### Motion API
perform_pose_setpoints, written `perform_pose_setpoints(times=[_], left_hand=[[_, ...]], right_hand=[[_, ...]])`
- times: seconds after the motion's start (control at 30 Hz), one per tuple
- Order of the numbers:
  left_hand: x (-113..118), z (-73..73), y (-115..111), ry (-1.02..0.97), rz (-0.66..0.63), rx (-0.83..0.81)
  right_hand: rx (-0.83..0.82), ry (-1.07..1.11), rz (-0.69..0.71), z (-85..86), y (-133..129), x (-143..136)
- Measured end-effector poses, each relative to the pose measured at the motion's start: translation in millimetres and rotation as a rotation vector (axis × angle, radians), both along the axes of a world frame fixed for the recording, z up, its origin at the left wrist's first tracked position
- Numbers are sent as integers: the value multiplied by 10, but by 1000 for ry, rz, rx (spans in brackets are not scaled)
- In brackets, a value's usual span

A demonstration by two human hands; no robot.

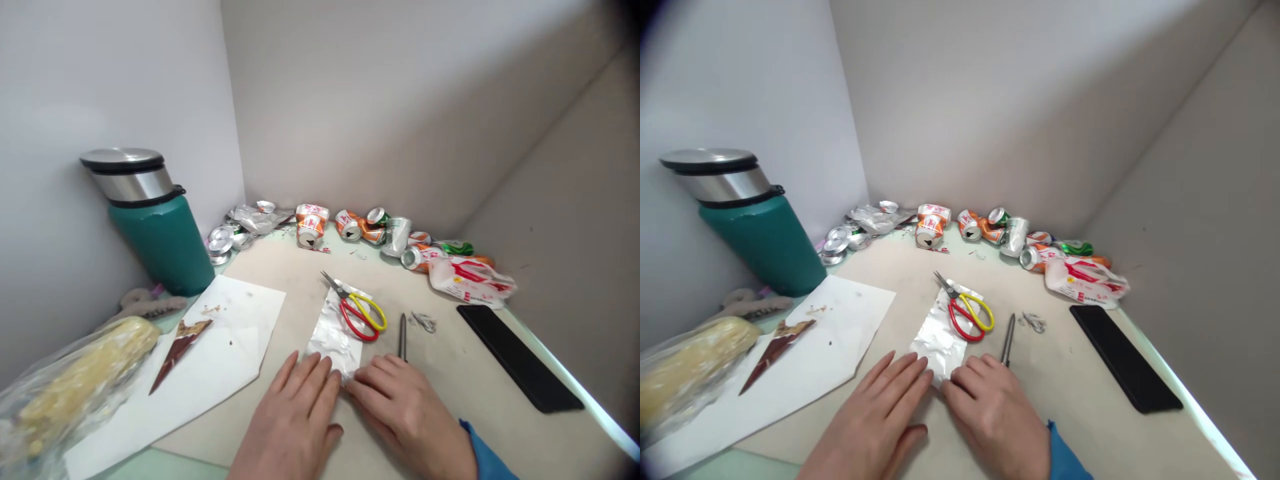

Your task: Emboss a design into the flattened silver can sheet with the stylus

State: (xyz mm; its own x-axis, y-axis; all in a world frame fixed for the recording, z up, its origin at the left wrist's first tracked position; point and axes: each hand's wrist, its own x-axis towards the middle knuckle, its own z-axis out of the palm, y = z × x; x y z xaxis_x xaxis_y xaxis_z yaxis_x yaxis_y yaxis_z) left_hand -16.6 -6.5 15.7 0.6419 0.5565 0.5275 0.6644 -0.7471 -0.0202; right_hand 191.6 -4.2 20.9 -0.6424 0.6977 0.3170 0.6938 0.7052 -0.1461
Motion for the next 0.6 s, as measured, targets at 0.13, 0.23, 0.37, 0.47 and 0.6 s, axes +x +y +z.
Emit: perform_pose_setpoints(times=[0.13,0.23,0.37,0.47,0.6], left_hand=[[15,-200,-31,82,-54,-14],[-31,-277,-78,85,-56,-7],[-42,-275,-114,91,-17,-19],[-26,-235,-115,93,18,-54],[0,-203,-119,74,19,-71]], right_hand=[[-37,12,-48,-9,-85,21],[-102,23,-79,-13,-144,39],[-104,45,-121,-44,-199,41],[-91,61,-134,-69,-210,38],[-110,70,-141,-54,-196,56]])
